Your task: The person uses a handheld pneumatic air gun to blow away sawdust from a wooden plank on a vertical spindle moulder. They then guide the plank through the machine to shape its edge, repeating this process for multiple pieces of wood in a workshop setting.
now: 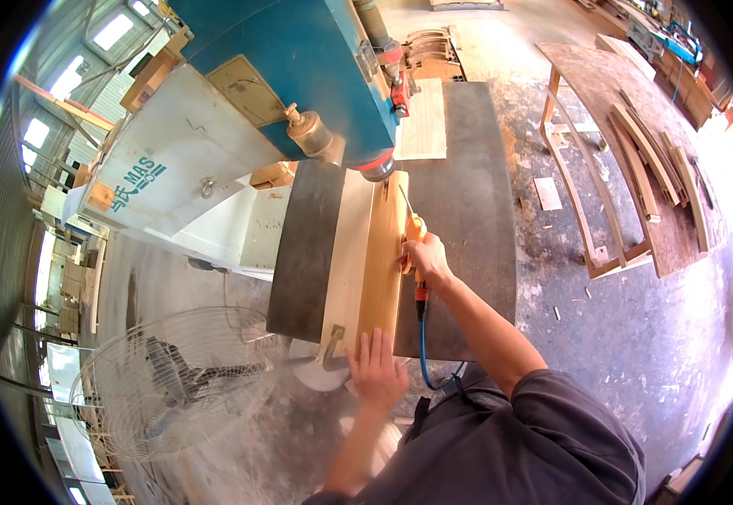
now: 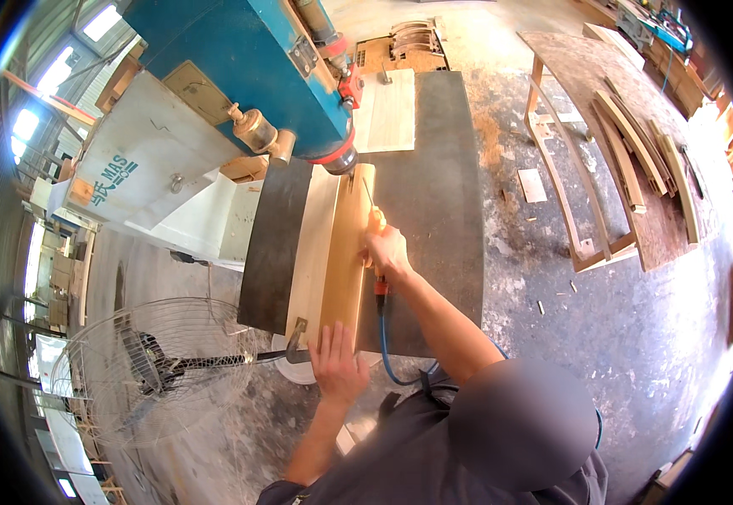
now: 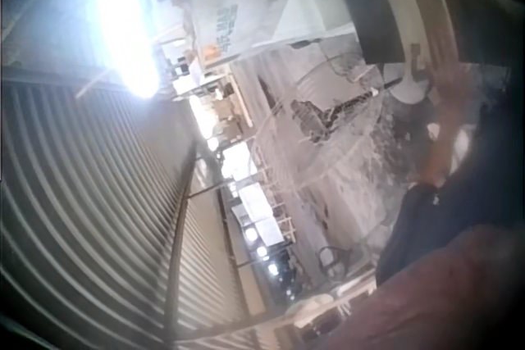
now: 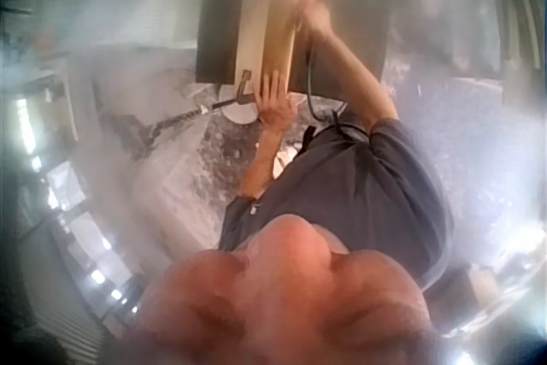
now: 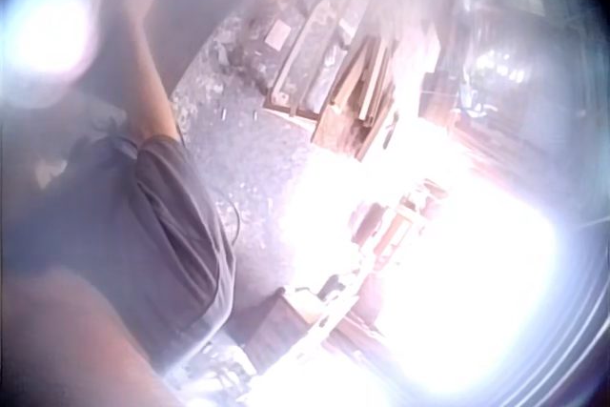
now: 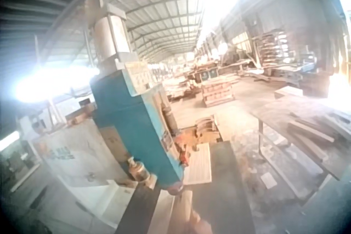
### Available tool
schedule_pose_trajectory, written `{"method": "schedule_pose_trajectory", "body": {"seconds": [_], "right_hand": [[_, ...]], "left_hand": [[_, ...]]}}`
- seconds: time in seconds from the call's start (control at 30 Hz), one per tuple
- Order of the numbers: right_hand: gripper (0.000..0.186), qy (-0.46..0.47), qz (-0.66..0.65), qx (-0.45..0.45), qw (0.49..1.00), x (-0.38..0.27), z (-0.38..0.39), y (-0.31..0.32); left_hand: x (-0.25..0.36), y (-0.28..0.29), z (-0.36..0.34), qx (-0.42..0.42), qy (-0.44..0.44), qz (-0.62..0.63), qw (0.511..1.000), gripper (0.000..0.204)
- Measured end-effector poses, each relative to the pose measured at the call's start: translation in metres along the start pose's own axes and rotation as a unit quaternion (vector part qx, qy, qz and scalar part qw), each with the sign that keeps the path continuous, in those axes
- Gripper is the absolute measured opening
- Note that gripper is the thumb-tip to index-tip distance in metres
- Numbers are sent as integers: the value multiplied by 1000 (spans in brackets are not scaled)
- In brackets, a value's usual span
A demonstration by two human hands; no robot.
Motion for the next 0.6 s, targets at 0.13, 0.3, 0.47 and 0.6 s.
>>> {"method": "schedule_pose_trajectory", "body": {"seconds": [0.13, 0.3, 0.47, 0.6], "right_hand": [[18, 0, 19, -2, 1000, 7, 9, -4], [16, -12, 19, -19, 1000, 18, 16, 0], [18, -36, 63, -34, 997, 38, 31, -5], [20, -30, 59, -40, 997, 56, 53, -6]], "left_hand": [[3, 4, 11, 14, 3, -31, 999, 60], [-3, -17, 27, 62, -18, -85, 994, 50], [2, -13, 53, 110, -14, -85, 990, 45], [8, -6, 80, 129, -11, -64, 990, 47]]}}
Point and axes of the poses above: each hand's wrist, its own z-axis away from the middle knuckle, its own y-axis out of the back of the hand, x = y × z, the point moved 3 cm from there along -z, towards the middle knuckle, and after that the axes turned 14 degrees about -y, right-handed, at the moved point
